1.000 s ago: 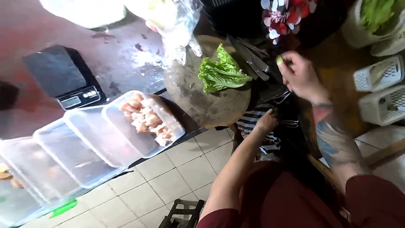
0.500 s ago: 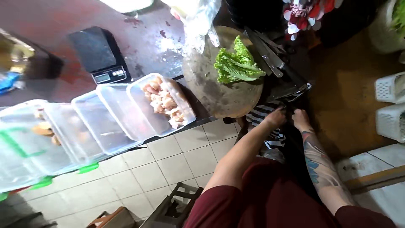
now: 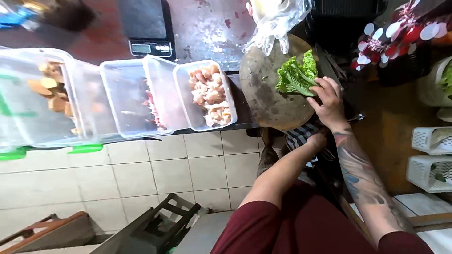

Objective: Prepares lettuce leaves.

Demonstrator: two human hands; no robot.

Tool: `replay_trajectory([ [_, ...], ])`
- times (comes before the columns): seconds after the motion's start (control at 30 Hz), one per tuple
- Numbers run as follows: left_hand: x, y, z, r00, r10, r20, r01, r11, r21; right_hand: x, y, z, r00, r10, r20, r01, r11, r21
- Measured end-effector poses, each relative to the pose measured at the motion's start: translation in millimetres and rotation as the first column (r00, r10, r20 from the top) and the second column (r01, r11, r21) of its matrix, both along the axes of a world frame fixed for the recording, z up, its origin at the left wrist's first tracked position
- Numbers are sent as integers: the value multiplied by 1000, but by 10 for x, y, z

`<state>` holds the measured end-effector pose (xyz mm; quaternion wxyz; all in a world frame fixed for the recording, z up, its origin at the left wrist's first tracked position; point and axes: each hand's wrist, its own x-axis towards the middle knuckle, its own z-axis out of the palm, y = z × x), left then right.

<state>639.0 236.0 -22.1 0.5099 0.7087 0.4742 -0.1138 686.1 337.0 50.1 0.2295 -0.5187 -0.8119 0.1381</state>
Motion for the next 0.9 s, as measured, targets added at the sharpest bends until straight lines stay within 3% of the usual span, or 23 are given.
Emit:
replay_trajectory([
  [0.03,-9,-27,-64,998,-56,3,56,997,43,-43,105,-17,1000,-2,-16,2,1000,13],
  [0.1,-116,-86,-68,941,-336,36,316,913,258,-90,182,3,994,-34,-104,37,999,29],
  [0.13,-223,-126,17,915,-385,120,314,868,386,-115,159,35,980,-74,-182,76,997,2],
  [0.17,-348,-174,146,911,-324,257,174,864,473,-147,114,88,953,-126,-275,116,992,-52],
  [0.2,-482,-219,317,887,-170,429,-65,874,481,-190,60,175,912,-188,-363,148,980,-136],
  [0.27,-749,-267,718,682,247,688,-548,796,257,-279,-143,435,822,-316,-474,171,931,-323],
  [0.33,-1043,-183,1062,391,587,709,-808,588,-41,-350,-310,611,765,-387,-515,138,879,-456],
  [0.4,-1311,4,1233,136,720,681,-892,388,-233,-436,-371,687,744,-394,-539,71,849,-523],
  [0.5,-1559,433,1297,-160,766,622,-828,239,-507,-593,-413,754,746,-375,-550,-24,811,-585],
  [0.57,-1647,640,1299,-305,775,553,-748,164,-643,-700,-429,733,724,-385,-573,-19,818,-574],
  [0.63,-1720,759,1304,-359,784,507,-734,98,-672,-795,-425,704,645,-448,-620,3,812,-584],
  [0.77,-1760,839,1174,-345,803,486,-803,15,-595,-980,-414,758,458,-598,-659,12,745,-667],
  [0.9,-1783,907,1200,-400,778,484,-812,-56,-581,-1219,-353,726,223,-591,-775,9,796,-605],
])
